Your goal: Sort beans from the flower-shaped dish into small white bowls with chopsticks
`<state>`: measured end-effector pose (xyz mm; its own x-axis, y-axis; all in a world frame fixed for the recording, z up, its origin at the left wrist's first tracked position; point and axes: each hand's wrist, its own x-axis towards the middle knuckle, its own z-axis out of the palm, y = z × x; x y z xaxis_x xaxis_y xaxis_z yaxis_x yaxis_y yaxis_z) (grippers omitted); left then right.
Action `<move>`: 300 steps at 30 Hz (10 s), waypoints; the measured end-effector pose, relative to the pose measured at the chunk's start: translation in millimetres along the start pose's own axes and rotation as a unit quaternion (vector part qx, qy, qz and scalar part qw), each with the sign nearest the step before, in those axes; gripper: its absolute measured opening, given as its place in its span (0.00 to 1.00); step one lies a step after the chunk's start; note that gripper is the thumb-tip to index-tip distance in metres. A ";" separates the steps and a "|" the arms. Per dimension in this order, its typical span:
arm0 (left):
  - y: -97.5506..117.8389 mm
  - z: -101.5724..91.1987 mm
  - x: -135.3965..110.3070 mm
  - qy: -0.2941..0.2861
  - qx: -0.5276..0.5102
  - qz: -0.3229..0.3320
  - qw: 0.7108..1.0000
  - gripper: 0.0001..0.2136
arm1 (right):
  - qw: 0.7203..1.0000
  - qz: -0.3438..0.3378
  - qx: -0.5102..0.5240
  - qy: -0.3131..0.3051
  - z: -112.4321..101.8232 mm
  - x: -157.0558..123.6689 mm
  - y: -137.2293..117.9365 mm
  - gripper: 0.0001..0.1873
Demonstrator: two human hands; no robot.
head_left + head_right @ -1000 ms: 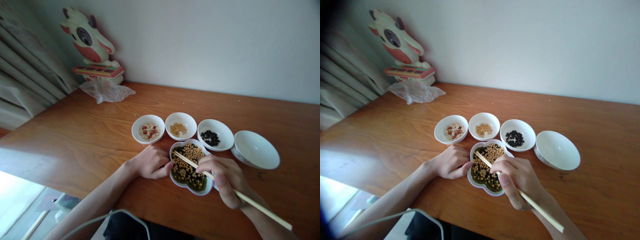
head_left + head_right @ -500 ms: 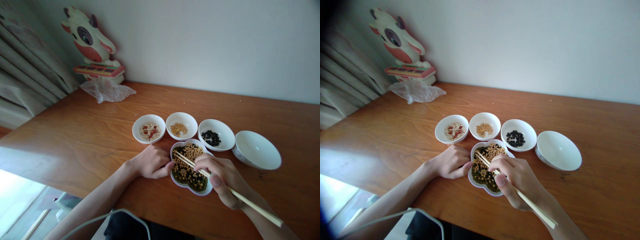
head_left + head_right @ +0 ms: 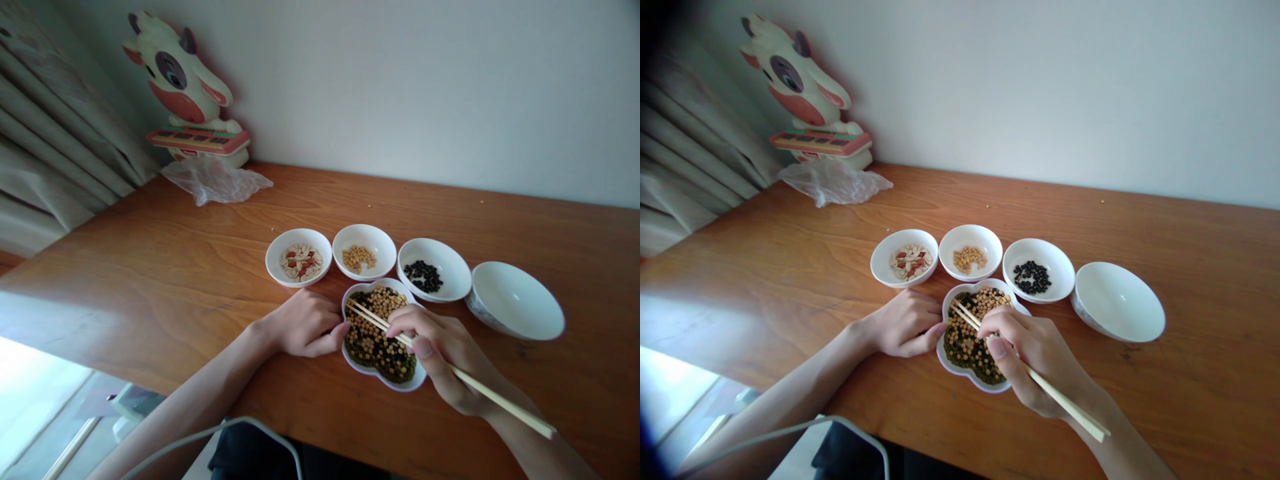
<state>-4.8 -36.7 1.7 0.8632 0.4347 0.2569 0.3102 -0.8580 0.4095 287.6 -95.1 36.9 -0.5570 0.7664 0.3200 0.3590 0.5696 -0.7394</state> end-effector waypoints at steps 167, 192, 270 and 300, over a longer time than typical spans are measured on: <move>-0.4 0.5 -3.0 -0.023 0.006 -0.013 1.000 0.24 | 0.969 0.092 -0.028 0.229 -0.4 -11.6 8.7 0.30; -0.6 0.5 -2.7 -0.017 0.002 -0.007 1.000 0.24 | 0.949 -0.012 0.009 0.315 4.4 -15.6 18.0 0.33; -2.4 1.8 -4.4 -0.013 0.012 -0.003 1.000 0.24 | 0.972 0.067 -0.060 0.218 3.7 -8.9 -1.2 0.21; 1.4 -2.6 0.1 -0.008 0.011 0.003 1.000 0.24 | 0.978 0.098 -0.018 0.185 3.8 -14.3 5.5 0.27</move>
<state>-5.3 -37.1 4.5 0.8709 0.4254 0.2461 0.3133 -0.8663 0.3890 294.7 -104.0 26.0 -0.1685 0.9127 0.3723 0.4611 0.4068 -0.7886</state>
